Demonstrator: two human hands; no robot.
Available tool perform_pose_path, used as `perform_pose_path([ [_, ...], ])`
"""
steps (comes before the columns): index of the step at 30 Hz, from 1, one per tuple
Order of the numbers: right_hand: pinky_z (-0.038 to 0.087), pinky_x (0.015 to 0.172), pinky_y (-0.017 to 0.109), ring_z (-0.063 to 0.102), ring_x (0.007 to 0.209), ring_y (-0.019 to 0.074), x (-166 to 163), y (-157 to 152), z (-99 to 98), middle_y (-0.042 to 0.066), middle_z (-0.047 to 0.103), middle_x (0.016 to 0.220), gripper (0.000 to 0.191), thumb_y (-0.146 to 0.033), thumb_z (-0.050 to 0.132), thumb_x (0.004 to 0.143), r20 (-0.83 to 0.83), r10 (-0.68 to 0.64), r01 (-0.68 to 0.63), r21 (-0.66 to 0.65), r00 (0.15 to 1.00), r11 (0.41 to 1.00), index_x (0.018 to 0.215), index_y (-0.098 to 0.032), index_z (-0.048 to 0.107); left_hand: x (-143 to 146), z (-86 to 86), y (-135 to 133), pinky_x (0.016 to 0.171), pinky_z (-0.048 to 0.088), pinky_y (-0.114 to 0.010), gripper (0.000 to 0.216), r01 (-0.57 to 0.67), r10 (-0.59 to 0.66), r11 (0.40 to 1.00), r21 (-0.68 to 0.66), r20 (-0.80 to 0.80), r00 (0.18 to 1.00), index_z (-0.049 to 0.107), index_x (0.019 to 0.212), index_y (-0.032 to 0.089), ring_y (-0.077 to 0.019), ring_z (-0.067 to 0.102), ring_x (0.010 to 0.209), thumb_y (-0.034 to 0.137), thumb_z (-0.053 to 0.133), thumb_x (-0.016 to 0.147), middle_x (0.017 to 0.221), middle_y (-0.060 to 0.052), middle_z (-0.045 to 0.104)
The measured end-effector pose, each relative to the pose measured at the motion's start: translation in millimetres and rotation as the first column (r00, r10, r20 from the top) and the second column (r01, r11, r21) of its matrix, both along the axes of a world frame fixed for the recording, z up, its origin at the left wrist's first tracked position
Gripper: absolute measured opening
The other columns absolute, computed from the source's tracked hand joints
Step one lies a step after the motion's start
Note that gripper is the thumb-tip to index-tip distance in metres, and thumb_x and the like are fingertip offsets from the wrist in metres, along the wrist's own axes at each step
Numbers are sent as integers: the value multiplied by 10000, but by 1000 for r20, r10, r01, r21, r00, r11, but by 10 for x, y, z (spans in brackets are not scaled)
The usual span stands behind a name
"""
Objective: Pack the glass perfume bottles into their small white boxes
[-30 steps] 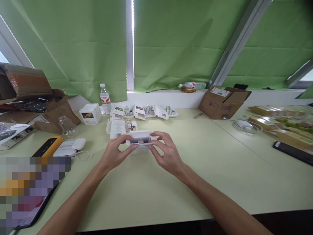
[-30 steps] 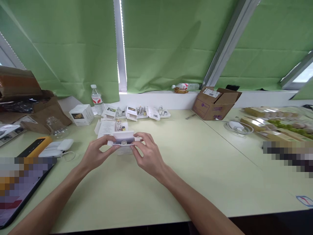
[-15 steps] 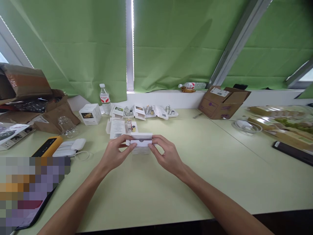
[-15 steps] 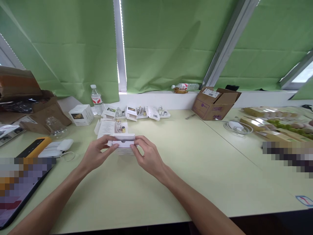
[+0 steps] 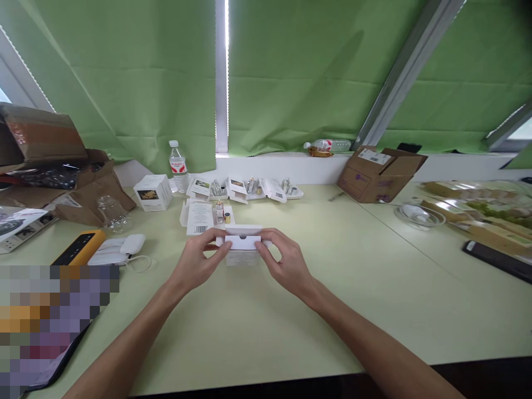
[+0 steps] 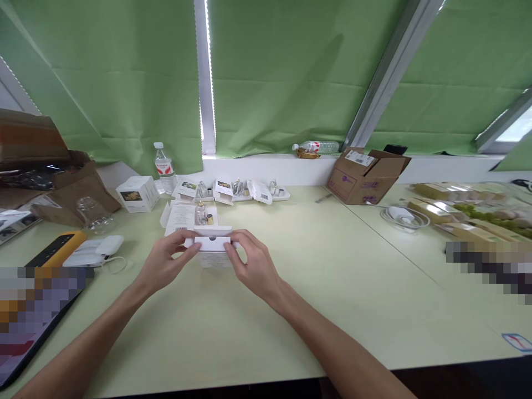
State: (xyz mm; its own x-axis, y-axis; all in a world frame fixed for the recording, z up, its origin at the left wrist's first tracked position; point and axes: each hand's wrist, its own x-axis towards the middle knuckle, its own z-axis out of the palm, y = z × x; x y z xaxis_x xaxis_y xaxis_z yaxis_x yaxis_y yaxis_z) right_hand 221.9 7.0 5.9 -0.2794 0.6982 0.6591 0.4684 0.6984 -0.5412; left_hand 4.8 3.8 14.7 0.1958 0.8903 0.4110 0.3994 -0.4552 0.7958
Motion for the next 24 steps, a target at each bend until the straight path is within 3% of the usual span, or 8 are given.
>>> perform_pose_path([
  [11,514,740,303,630,849,179,9,12,-30,46,660,1041,206,-292,517,922,32,-101,101,-11,994,995,1117,-232,543,17,5,-7,757,571,-287,171,0,0,1000,20,-12,1000,593,984,214,-143,639,836,342,520,897,1036,-23,654],
  [24,519,820,334,614,957,193,-7,2,27,67,634,1032,150,-203,482,938,22,14,-15,39,1000,999,1022,-227,604,18,16,-10,763,549,-266,161,-4,13,996,91,-91,996,607,916,218,-138,616,838,327,488,911,940,-11,659],
])
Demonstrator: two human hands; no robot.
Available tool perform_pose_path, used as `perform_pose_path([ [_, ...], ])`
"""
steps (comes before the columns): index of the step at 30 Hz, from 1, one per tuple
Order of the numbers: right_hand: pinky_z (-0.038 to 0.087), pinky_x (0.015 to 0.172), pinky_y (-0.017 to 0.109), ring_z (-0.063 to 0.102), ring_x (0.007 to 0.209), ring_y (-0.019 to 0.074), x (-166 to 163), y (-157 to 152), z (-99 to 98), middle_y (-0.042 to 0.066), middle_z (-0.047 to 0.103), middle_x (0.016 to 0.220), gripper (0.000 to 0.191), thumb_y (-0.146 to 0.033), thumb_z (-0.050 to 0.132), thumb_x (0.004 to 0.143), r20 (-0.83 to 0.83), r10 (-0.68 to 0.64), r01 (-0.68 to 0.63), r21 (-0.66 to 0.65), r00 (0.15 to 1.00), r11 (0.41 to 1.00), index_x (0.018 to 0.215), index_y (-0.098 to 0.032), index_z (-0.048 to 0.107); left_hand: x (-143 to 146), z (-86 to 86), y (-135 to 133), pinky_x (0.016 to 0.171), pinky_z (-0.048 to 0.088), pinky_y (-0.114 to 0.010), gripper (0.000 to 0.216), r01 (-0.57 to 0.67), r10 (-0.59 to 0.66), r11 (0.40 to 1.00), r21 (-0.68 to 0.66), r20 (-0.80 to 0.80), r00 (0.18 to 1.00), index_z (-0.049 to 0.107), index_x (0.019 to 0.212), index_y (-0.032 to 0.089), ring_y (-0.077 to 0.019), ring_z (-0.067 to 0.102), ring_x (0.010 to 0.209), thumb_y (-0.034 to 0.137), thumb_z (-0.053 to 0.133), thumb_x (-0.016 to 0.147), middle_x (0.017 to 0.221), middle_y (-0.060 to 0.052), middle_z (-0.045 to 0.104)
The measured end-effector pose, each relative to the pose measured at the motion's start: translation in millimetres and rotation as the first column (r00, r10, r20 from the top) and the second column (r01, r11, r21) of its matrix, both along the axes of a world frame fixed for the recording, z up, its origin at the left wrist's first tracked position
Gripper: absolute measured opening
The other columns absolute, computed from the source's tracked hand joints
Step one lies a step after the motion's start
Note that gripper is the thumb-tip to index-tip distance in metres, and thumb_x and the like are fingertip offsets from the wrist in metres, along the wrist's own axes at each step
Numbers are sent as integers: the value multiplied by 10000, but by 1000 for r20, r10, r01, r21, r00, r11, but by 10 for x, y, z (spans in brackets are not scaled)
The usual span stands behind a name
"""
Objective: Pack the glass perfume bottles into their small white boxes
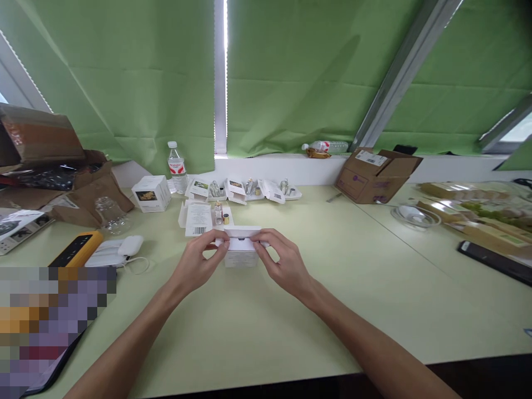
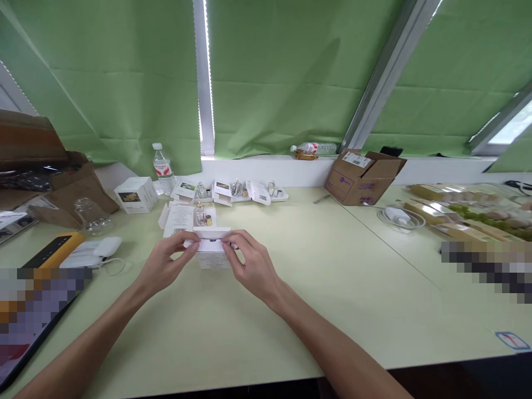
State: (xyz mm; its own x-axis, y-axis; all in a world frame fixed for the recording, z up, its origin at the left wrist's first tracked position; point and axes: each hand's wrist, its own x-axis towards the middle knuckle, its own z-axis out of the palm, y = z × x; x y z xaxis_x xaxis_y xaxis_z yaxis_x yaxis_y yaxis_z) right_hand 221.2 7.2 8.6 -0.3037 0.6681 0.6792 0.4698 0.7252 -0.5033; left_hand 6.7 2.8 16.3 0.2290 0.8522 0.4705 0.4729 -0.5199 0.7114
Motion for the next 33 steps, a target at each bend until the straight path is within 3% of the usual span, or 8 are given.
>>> perform_pose_path([
  [15,530,799,339,619,961,201,19,22,-13,72,643,1012,133,-218,483,940,18,-10,10,-6,1000,1000,969,-224,613,-21,-12,16,772,583,-289,185,22,-22,1000,2,18,1000,631,943,220,-154,632,887,358,513,908,962,-20,670],
  [23,549,750,332,640,935,204,47,54,-60,78,639,1062,138,-270,521,926,59,-60,61,-5,996,998,984,-233,641,-62,-119,75,769,574,-320,181,28,-4,982,186,-129,992,628,1011,228,-156,633,856,340,596,873,1026,-40,652],
  [29,557,768,351,648,921,204,51,67,-88,69,646,1079,177,-291,557,907,54,-80,81,-4,995,997,1040,-247,666,-73,-149,88,710,559,-310,185,10,23,977,213,-154,988,631,1037,233,-145,644,771,330,580,887,1023,-40,637],
  [33,551,719,337,646,821,189,47,67,-82,61,677,975,179,-284,548,913,61,-81,81,-11,995,997,1035,-242,673,-65,-139,84,730,568,-313,183,21,10,978,208,-146,989,636,1034,227,-156,653,790,323,563,897,1009,-46,642],
])
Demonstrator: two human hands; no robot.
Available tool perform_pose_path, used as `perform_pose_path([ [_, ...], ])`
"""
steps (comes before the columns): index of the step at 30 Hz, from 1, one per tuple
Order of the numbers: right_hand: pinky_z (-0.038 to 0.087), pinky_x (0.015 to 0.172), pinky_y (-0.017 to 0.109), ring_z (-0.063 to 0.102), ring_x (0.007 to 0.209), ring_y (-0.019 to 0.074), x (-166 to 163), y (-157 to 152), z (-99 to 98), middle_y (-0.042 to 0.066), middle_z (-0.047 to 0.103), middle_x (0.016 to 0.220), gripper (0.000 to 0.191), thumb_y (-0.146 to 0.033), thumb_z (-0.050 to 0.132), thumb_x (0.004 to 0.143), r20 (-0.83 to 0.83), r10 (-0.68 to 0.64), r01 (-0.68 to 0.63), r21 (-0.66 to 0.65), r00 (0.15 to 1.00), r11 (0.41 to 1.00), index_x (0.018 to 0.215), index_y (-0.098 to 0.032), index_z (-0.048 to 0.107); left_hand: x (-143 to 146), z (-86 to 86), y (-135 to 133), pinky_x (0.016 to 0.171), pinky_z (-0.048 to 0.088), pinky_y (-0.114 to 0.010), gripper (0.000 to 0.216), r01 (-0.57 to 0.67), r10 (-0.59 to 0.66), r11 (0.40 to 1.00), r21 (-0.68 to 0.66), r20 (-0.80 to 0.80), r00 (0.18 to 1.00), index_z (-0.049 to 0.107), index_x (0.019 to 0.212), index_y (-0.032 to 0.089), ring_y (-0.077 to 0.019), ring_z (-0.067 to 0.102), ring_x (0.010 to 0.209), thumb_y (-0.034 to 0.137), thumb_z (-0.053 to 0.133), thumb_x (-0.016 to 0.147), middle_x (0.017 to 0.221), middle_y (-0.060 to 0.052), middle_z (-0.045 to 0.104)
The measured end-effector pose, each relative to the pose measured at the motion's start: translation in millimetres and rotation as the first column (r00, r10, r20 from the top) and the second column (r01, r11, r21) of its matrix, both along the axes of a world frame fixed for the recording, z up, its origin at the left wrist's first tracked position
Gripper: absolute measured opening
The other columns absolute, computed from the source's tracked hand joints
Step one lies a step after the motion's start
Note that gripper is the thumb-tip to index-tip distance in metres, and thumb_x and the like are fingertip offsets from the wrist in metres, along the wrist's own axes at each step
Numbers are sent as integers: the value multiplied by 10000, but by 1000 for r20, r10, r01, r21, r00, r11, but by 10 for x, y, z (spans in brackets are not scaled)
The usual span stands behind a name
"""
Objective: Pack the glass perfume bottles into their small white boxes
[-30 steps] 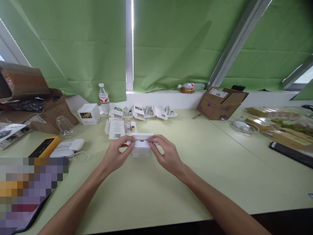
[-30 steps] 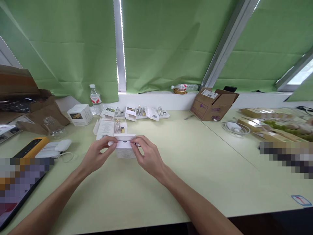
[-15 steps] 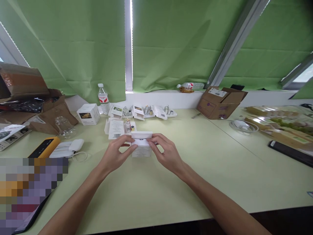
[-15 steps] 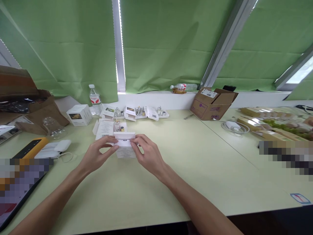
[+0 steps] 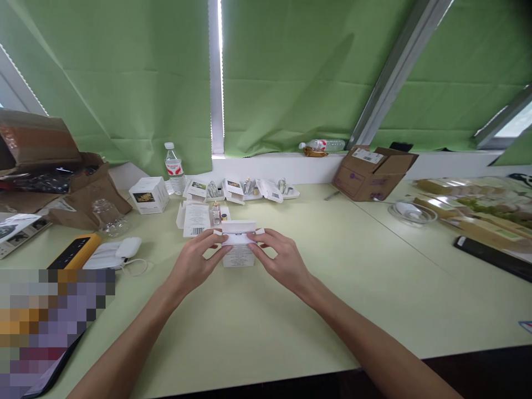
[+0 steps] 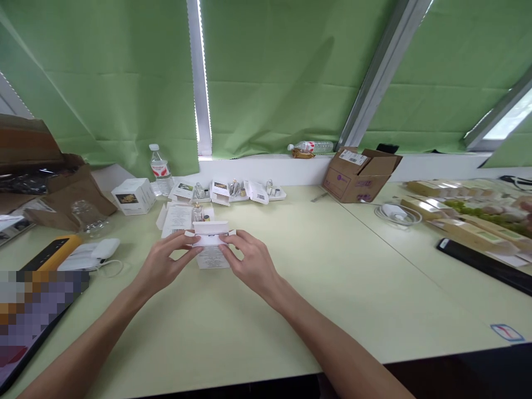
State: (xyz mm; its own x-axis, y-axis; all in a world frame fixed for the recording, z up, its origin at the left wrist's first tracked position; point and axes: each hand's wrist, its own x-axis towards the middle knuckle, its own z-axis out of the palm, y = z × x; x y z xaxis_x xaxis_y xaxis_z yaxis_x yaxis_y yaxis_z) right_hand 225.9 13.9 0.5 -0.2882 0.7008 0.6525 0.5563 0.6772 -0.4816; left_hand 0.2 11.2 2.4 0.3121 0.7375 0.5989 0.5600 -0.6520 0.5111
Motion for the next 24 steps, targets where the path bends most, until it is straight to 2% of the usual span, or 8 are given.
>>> perform_pose_path([
  [6,514,626,314,616,702,172,-14,-12,-10,56,668,875,213,-292,525,928,9,-25,25,-4,1000,1000,1072,-244,673,19,-12,-1,709,566,-306,167,-37,37,999,12,-14,999,643,1012,217,-154,653,769,308,568,894,960,-38,637],
  [24,474,615,299,593,677,159,-35,-16,-4,47,647,830,248,-291,517,934,21,-49,50,-30,999,998,1104,-226,684,55,-11,-3,752,581,-314,154,-27,27,999,-30,19,999,630,990,218,-145,598,819,310,535,911,958,-36,606],
])
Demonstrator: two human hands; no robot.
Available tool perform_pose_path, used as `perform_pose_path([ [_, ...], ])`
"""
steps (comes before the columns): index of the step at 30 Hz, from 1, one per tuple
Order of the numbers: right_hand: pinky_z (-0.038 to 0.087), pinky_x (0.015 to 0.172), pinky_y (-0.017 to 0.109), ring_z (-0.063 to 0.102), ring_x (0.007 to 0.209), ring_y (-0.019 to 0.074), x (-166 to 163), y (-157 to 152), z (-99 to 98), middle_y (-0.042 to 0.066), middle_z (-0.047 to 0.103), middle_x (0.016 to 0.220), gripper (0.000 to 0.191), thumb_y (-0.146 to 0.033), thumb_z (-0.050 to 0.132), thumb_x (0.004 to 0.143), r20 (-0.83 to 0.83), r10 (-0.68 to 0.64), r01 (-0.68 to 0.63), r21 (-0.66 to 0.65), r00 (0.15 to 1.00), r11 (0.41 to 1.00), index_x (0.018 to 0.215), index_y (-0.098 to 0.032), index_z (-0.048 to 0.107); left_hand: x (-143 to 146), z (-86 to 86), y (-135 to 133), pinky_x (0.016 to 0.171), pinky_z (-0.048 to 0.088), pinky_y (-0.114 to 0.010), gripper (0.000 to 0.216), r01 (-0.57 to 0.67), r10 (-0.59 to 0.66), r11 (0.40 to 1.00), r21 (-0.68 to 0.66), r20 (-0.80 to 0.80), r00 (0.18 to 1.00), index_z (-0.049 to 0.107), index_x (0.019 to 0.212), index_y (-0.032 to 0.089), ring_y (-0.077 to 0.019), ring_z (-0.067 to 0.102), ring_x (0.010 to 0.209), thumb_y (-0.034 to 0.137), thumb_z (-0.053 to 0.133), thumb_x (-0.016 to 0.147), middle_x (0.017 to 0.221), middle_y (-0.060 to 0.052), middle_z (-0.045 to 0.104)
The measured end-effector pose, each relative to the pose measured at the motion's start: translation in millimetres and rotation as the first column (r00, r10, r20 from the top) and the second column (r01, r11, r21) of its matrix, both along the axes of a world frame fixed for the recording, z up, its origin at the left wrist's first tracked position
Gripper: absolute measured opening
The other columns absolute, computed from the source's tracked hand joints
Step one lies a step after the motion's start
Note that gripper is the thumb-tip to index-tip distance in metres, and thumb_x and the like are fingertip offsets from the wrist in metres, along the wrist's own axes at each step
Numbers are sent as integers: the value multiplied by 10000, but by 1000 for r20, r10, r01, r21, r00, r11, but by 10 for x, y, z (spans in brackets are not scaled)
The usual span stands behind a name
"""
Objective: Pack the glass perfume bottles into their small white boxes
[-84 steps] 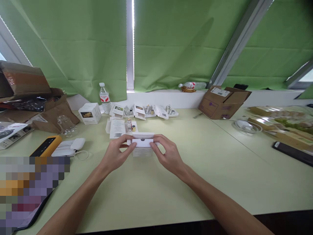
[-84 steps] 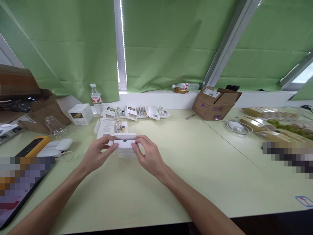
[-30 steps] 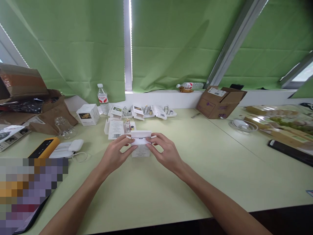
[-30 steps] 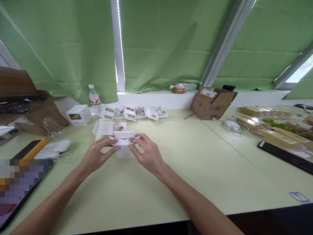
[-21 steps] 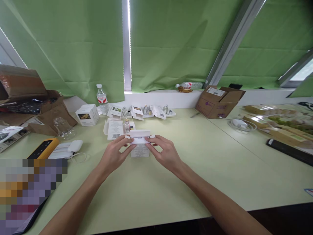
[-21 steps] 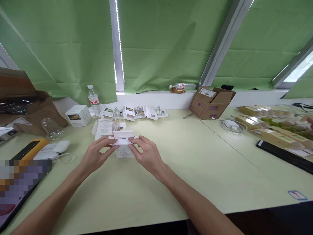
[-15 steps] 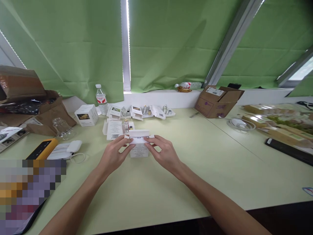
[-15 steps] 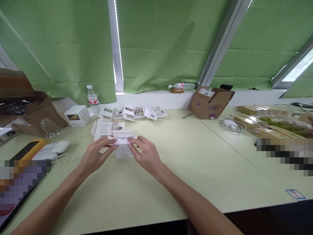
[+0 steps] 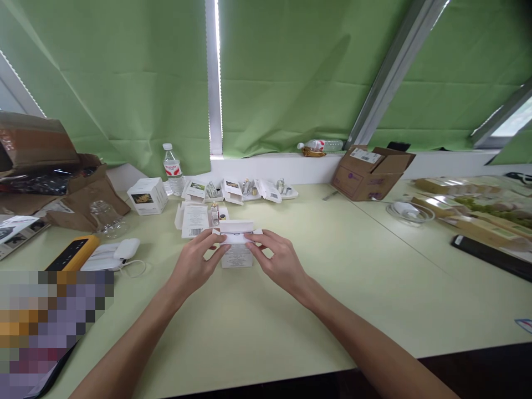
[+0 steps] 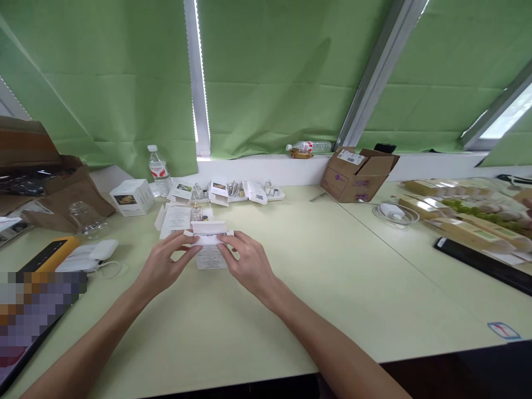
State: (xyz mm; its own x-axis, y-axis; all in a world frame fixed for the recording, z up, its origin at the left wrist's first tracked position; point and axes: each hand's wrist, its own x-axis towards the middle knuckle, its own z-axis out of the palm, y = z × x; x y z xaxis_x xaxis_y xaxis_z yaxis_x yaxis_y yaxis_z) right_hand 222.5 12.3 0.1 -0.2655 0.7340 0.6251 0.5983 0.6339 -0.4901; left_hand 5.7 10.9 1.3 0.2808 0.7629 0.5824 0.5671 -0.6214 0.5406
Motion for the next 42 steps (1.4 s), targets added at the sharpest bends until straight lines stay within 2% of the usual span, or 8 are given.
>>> perform_pose_path([
  [8,520,658,314,615,743,171,2,2,-4,49,654,894,251,-291,501,939,-3,14,-14,-25,1000,1000,1130,-242,656,3,-12,1,741,592,-304,153,-7,7,1000,-5,-11,1000,619,1016,231,-138,600,832,306,533,914,978,-26,601],
  [13,569,726,346,625,834,188,-8,-13,-25,64,635,1022,268,-287,480,936,-16,34,-35,-42,999,999,1171,-256,605,5,-58,5,761,599,-309,177,-45,47,997,62,-18,999,602,1071,252,-146,613,914,293,543,909,1149,-33,571],
  [19,581,771,389,628,899,200,-25,-39,-35,56,572,1255,432,-297,457,934,-13,28,-30,-101,1000,994,1363,-303,405,9,-68,2,795,599,-313,246,-73,80,988,133,-50,995,569,1153,281,-171,594,1050,267,548,908,1316,-35,493],
  [21,585,759,389,621,943,208,-29,-44,-28,49,547,1305,492,-308,466,926,-21,27,-30,-131,999,991,1398,-311,328,15,-61,-1,793,599,-308,280,-72,79,988,135,-45,996,546,1185,291,-169,588,1063,261,550,907,1313,-33,497],
  [25,581,755,381,612,998,214,-30,-50,-19,44,555,1292,450,-322,481,914,-61,25,-35,-171,998,985,1342,-301,343,26,-46,-11,785,600,-304,347,-80,83,990,112,-23,996,485,1248,300,-167,587,1064,266,546,907,1311,-38,502],
  [32,570,731,391,633,967,225,-23,-40,-18,67,625,1218,442,-352,535,881,-152,5,-43,-248,988,968,1254,-269,312,26,-81,-6,698,604,-314,474,-170,168,985,20,53,984,381,1248,266,-146,667,850,336,624,847,1212,-57,556],
  [37,567,725,382,642,936,210,-15,-35,-9,57,648,1204,421,-368,540,878,-153,-13,-28,-263,988,964,1221,-276,315,18,-85,1,702,595,-329,492,-172,172,985,1,68,983,358,1225,266,-157,677,856,349,640,831,1218,-57,572],
  [42,569,716,372,637,955,210,-10,-36,-5,45,623,1239,386,-355,520,888,-124,6,-37,-248,992,968,1224,-283,344,10,-61,-12,660,583,-335,445,-200,200,978,-52,-5,980,403,1218,266,-172,689,786,386,615,846,1071,-30,641],
])
